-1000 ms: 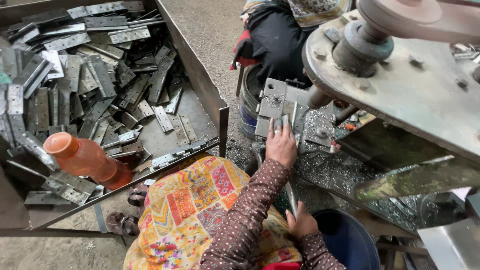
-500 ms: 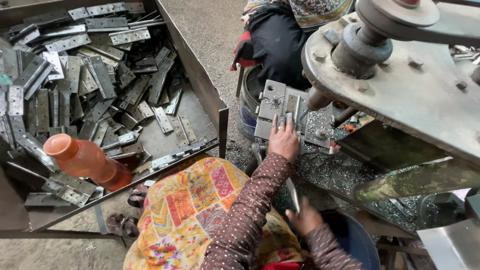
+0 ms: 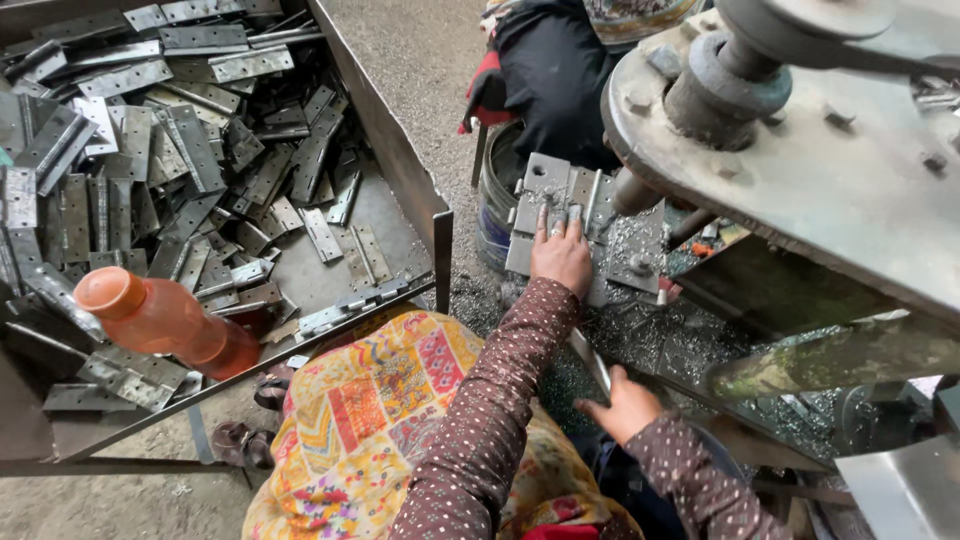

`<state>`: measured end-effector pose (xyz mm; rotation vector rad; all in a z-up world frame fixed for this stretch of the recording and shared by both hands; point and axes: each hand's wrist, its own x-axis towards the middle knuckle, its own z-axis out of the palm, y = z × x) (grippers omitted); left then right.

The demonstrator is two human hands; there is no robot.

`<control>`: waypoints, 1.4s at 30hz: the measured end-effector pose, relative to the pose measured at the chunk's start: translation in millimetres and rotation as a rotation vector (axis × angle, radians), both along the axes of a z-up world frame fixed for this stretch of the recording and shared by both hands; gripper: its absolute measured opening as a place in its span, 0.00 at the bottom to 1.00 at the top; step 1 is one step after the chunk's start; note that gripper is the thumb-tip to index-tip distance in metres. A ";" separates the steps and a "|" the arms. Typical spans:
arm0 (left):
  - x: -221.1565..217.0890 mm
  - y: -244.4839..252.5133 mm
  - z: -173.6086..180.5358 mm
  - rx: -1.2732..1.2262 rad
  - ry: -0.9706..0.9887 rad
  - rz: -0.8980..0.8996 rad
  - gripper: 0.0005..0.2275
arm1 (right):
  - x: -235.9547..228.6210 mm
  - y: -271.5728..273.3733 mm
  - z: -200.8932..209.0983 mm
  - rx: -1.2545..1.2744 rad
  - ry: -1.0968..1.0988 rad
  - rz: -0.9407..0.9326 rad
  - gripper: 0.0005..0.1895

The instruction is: The person repeatedly picks metal hinge-like parts from a bin, places them on a grinding machine, and operates the lever to grind the edges. The person handles the parts one at a time and returns them to the bin after each cycle.

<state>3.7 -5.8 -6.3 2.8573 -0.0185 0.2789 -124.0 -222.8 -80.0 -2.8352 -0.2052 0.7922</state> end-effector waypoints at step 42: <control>-64.5 -12.5 15.4 0.210 -0.072 -0.029 0.15 | -33.7 26.7 75.0 0.736 -0.888 -0.267 0.29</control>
